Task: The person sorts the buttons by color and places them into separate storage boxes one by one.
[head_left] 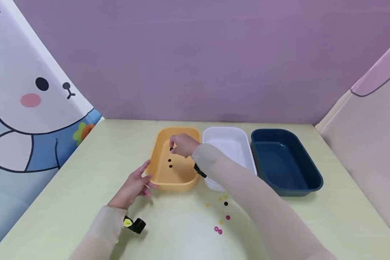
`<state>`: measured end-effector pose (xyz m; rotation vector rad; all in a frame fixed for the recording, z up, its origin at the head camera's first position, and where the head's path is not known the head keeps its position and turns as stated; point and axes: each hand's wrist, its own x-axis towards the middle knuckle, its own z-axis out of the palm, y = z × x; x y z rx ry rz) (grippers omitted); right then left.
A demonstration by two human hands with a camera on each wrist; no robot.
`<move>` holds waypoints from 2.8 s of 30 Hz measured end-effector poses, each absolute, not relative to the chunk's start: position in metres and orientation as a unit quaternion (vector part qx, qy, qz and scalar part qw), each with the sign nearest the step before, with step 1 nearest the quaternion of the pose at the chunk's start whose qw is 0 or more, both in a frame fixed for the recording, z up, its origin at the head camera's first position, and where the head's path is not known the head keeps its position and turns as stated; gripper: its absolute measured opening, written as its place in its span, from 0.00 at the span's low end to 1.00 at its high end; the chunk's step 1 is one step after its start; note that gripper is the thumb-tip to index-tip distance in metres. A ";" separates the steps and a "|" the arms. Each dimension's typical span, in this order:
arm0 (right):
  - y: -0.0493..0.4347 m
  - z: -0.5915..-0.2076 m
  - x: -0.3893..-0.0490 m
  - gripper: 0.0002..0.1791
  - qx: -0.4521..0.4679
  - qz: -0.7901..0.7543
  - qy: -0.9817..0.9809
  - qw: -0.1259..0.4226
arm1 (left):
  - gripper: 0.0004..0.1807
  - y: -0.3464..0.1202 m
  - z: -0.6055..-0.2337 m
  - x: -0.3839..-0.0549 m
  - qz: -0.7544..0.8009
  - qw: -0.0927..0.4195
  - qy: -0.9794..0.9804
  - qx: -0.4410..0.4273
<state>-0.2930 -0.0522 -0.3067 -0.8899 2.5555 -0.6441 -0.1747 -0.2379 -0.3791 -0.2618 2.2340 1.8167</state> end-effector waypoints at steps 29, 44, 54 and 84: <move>-0.081 -0.322 -0.294 0.11 -0.392 -0.077 0.897 0.189 | 0.35 -0.228 -0.379 -0.178 0.622 0.121 0.769 -0.082; -0.050 -0.305 -0.294 0.14 -0.431 -0.039 0.886 0.167 | 0.35 -0.241 -0.379 -0.174 0.623 0.117 0.768 -0.091; 0.014 -0.306 -0.262 0.11 -0.452 -0.066 0.882 0.113 | 0.35 -0.242 -0.380 -0.176 0.629 0.122 0.763 -0.094; 0.119 -0.370 -0.190 0.09 -0.283 -0.340 0.873 0.208 | 0.44 -0.239 -0.385 -0.173 0.653 0.110 0.744 -0.088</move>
